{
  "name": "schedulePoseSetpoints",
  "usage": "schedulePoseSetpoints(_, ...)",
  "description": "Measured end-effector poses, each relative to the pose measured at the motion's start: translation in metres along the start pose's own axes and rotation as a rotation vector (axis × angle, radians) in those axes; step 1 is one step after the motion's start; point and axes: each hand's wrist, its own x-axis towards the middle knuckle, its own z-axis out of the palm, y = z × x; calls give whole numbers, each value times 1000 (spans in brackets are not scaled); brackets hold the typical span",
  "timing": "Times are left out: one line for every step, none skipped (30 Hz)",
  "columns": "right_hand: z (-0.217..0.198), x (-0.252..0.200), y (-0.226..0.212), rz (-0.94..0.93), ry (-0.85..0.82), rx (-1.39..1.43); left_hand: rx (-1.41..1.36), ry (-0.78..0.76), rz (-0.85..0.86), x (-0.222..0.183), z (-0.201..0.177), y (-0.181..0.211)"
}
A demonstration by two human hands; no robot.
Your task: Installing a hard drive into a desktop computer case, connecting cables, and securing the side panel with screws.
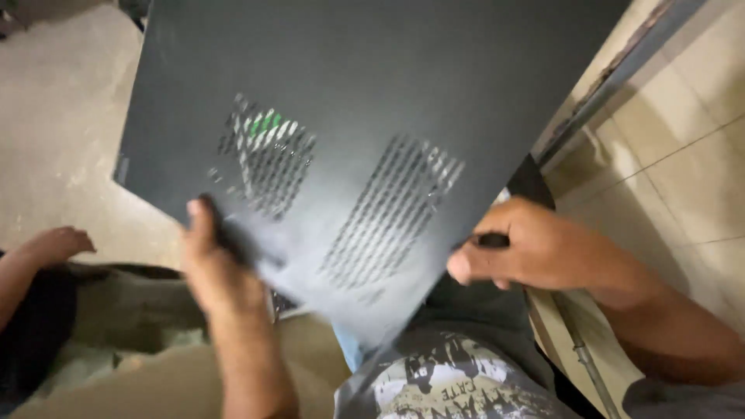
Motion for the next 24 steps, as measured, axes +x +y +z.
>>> schedulePoseSetpoints(-7, -9, -3, -3, 14, 2, 1, -14, 2, 11, -7, 15)
schedulePoseSetpoints(-15, -18, -5, 209, 35, -40, 205, -116, 68, 22, -14, 30)
schedulePoseSetpoints(-19, -28, -7, 426, 53, -76, 412, -214, 132, 33, -23, 44)
schedulePoseSetpoints(-24, -35, 14, 428, 62, -69, 416, -225, 132, 37, -17, 54)
schedulePoseSetpoints(-29, -42, 36, 308, 173, -33, 576, -206, 80, 38, -13, 63)
schedulePoseSetpoints(-34, -49, 58, 189, 283, 5, 736, -188, 27, 40, -10, 71)
schedulePoseSetpoints(-36, -45, 52, 194, 277, 5, 738, -183, 20, 55, -11, 60)
schedulePoseSetpoints(-38, -41, 46, 239, 334, -79, 702, -258, -21, 69, -13, 48)
schedulePoseSetpoints(-40, -36, 40, 280, 395, -160, 667, -337, -56, 84, -13, 38)
schedulePoseSetpoints(-37, -30, 36, 281, 394, -156, 670, -336, -57, 86, -11, 31)
schedulePoseSetpoints(-37, -24, 31, 347, 397, -171, 647, -363, -86, 90, -6, 23)
schedulePoseSetpoints(-37, -18, 26, 412, 400, -186, 623, -390, -115, 94, 0, 16)
schedulePoseSetpoints(-37, -16, 16, 413, 402, -188, 620, -392, -116, 95, 3, 11)
schedulePoseSetpoints(-36, -13, 7, 508, 413, -201, 648, -375, -143, 96, 8, 6)
schedulePoseSetpoints(-36, -10, -3, 601, 425, -211, 677, -358, -168, 98, 12, 2)
schedulePoseSetpoints(-38, -9, -2, 600, 428, -212, 675, -360, -166, 96, 17, 0)
schedulePoseSetpoints(-38, -8, -1, 616, 425, -188, 675, -370, -169, 95, 19, 0)
schedulePoseSetpoints(-38, -6, 1, 633, 423, -165, 675, -379, -173, 93, 21, -1)
schedulePoseSetpoints(-38, -5, 0, 633, 422, -162, 678, -380, -173, 97, 21, -3)
schedulePoseSetpoints(-39, -4, 0, 643, 405, -170, 693, -398, -140, 101, 21, -5)
schedulePoseSetpoints(-39, -4, -1, 655, 379, -180, 708, -410, -112, 103, 18, -7)
schedulePoseSetpoints(-39, -4, 0, 657, 371, -180, 710, -404, -117, 107, 21, -9)
schedulePoseSetpoints(-38, -4, 1, 647, 378, -184, 827, -419, -10, 109, 23, -11)
schedulePoseSetpoints(-38, -4, 1, 637, 385, -188, 943, -432, 98, 112, 24, -13)
